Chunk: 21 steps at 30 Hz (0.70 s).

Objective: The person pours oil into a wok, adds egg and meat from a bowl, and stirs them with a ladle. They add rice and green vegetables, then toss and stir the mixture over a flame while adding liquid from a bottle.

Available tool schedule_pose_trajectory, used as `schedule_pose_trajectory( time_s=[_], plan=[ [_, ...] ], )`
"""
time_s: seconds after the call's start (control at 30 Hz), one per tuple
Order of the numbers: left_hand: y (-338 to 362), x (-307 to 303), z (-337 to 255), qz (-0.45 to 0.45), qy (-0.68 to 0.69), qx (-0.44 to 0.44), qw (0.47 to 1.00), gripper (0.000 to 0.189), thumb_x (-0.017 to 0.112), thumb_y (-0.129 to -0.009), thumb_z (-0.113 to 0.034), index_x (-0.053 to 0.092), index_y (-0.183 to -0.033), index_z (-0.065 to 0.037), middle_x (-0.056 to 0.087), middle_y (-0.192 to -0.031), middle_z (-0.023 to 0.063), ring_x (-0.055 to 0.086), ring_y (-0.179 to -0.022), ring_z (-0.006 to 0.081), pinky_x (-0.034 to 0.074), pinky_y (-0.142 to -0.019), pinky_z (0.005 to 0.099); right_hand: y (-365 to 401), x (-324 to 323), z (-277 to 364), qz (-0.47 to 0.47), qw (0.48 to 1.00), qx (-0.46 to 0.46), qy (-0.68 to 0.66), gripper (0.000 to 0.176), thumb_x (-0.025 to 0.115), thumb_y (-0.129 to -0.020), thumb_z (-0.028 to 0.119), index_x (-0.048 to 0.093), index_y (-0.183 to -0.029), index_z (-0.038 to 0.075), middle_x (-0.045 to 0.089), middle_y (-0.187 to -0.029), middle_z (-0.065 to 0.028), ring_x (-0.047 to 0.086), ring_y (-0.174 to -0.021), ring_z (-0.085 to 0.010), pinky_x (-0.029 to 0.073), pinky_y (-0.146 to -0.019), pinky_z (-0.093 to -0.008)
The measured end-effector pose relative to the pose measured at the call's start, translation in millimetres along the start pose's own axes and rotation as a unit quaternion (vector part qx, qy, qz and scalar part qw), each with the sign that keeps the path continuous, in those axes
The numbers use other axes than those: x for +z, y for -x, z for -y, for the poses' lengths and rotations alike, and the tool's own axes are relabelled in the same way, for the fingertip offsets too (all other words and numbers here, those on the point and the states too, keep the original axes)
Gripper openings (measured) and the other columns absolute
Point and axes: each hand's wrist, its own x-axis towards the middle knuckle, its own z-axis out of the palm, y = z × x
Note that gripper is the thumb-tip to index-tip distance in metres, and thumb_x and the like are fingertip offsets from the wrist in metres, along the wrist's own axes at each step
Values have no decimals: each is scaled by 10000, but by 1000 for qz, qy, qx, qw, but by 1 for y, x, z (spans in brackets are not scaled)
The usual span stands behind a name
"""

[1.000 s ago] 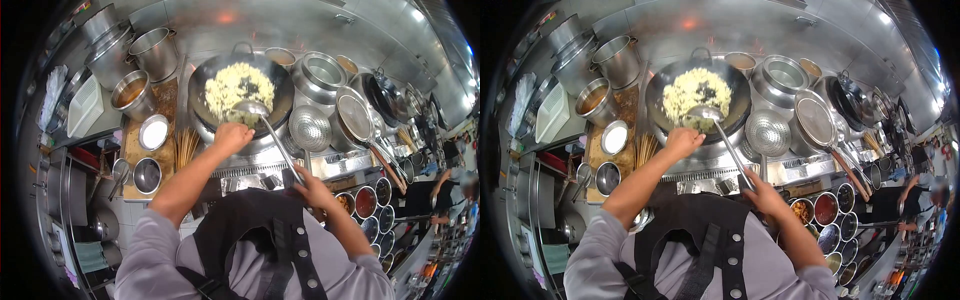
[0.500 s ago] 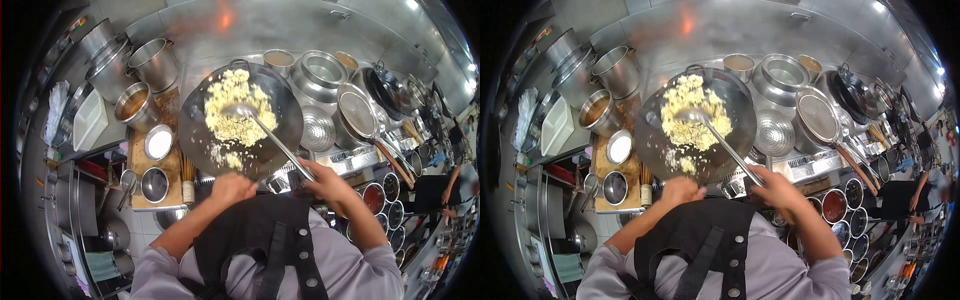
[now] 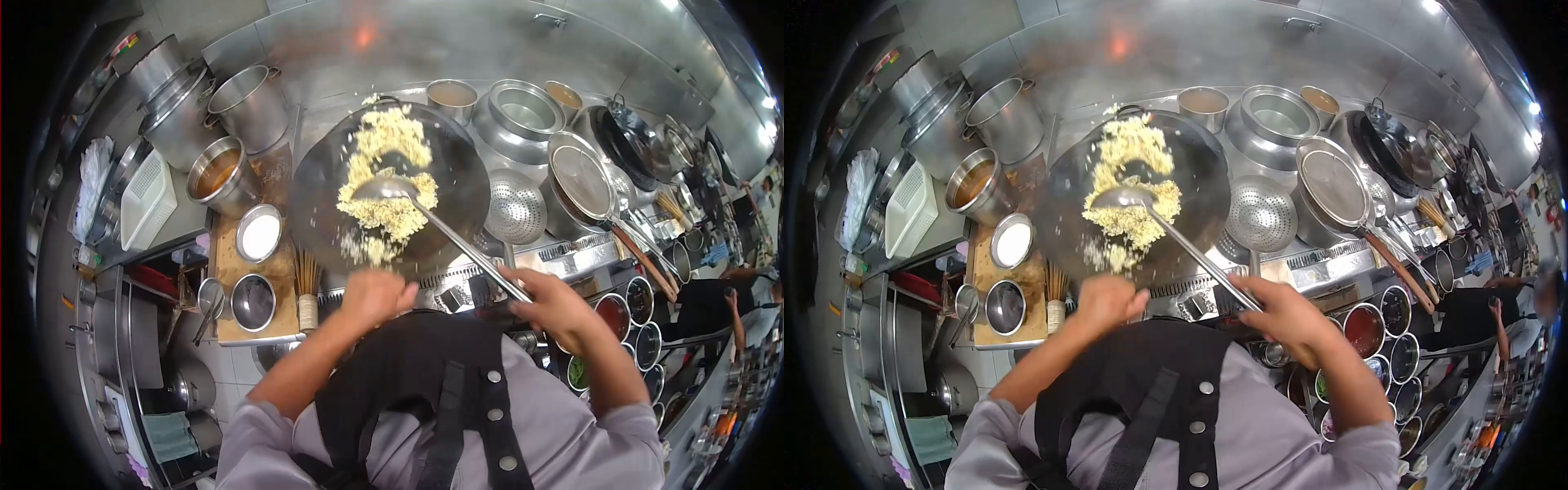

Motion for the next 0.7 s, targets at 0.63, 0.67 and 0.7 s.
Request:
schedule_pose_trajectory(
  time_s=[0.63,0.67,0.7],
  plan=[
    [-68,48,63,-188,9,-40,981,282,719,-862,-308,605,-728,-87,604,-769,78,570,-792,315,447,-759,465,-149,-14,-7,-172,976,-101,-85,598,639,-922,58,442,-1486,73,579,-683,-39,519,-483,-123,439,-439,-283],
    [-70,51,67,-198,10,-49,979,277,717,-872,-313,603,-762,-86,596,-799,76,563,-822,316,439,-779,461,-176,-14,-5,-182,975,-102,-75,596,642,-921,74,443,-1482,69,579,-682,-42,528,-495,-126,447,-447,-285],
    [-70,53,70,-189,14,-45,981,293,705,-888,-331,593,-784,-80,581,-818,82,556,-836,314,427,-786,456,-203,-10,-5,-174,977,-102,-68,597,644,-916,76,450,-1480,77,583,-691,-45,537,-511,-130,449,-455,-286]
  ],
)
